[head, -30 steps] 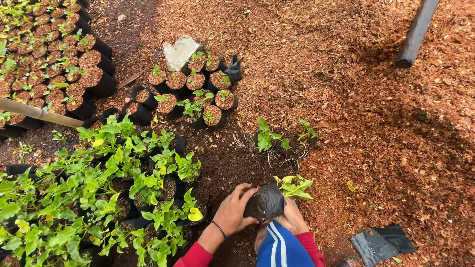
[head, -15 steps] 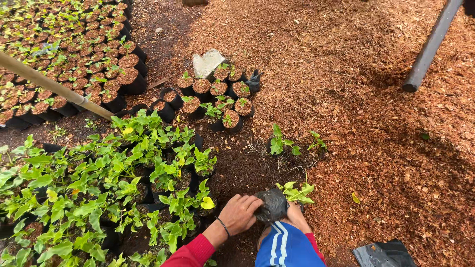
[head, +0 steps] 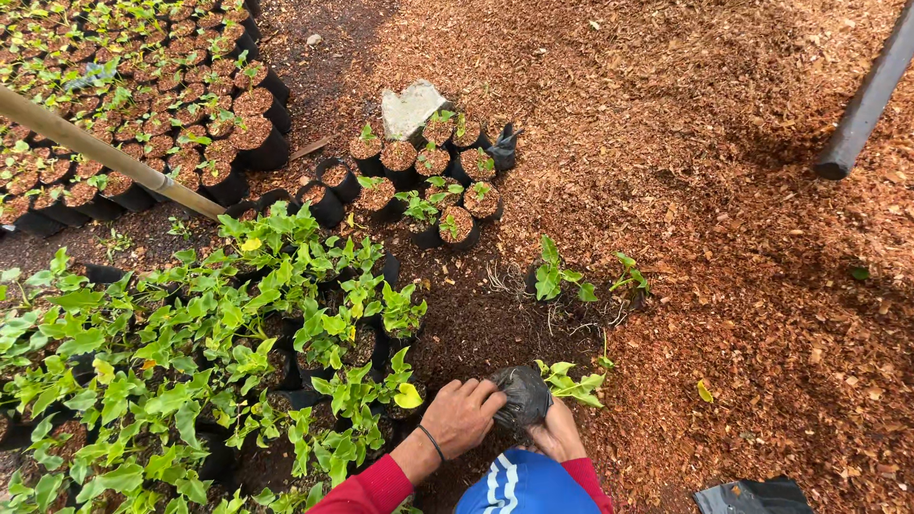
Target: The person removes small plants from black plastic seedling bags and places them into new bags, handling the root balls and soil by hand.
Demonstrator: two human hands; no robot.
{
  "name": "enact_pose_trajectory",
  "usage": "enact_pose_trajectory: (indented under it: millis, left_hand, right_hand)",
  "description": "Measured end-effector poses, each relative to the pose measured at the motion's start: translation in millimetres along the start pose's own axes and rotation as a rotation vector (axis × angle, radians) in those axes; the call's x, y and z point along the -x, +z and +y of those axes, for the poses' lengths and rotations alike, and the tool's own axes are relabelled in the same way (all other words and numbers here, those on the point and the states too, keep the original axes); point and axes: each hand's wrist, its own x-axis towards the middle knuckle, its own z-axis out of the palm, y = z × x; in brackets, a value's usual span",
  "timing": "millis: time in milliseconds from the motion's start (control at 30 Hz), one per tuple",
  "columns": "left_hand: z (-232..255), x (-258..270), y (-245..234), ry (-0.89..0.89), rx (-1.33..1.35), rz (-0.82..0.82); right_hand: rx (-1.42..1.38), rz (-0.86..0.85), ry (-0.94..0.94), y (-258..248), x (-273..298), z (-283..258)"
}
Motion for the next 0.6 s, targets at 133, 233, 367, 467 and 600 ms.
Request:
enact_pose_trajectory:
  millis: [133,233,367,467,600]
  left_hand:
    - [-7.5,-2.0,-10.0,-0.014,-0.012,0.031]
    - [-13.0,-3.5,-14.0,-0.025,-0.02,0.068]
    - [-14.4,-8.4,-12.3,-0.009,-0.029,0.057]
    - [-12.1,-10.8,-14.2,-0.003,-0.015,0.068]
    - [-14.6,-9.4,-17.9,0.009,0.01,0.071]
  right_hand:
    - [0.087,0.083,-0.073,10.6,-3.4,-3.6]
    - [0.097,0.029,-0.116,10.0,-22.4,-3.8]
    - [0.014,-0.009,-0.141,12.6,-37.0,0.1]
    - [0.031,0.067,-0.124,12.1,-25.2,1.9]
    - [-0.014,0.028,-0.138,7.8,-29.2,1.8]
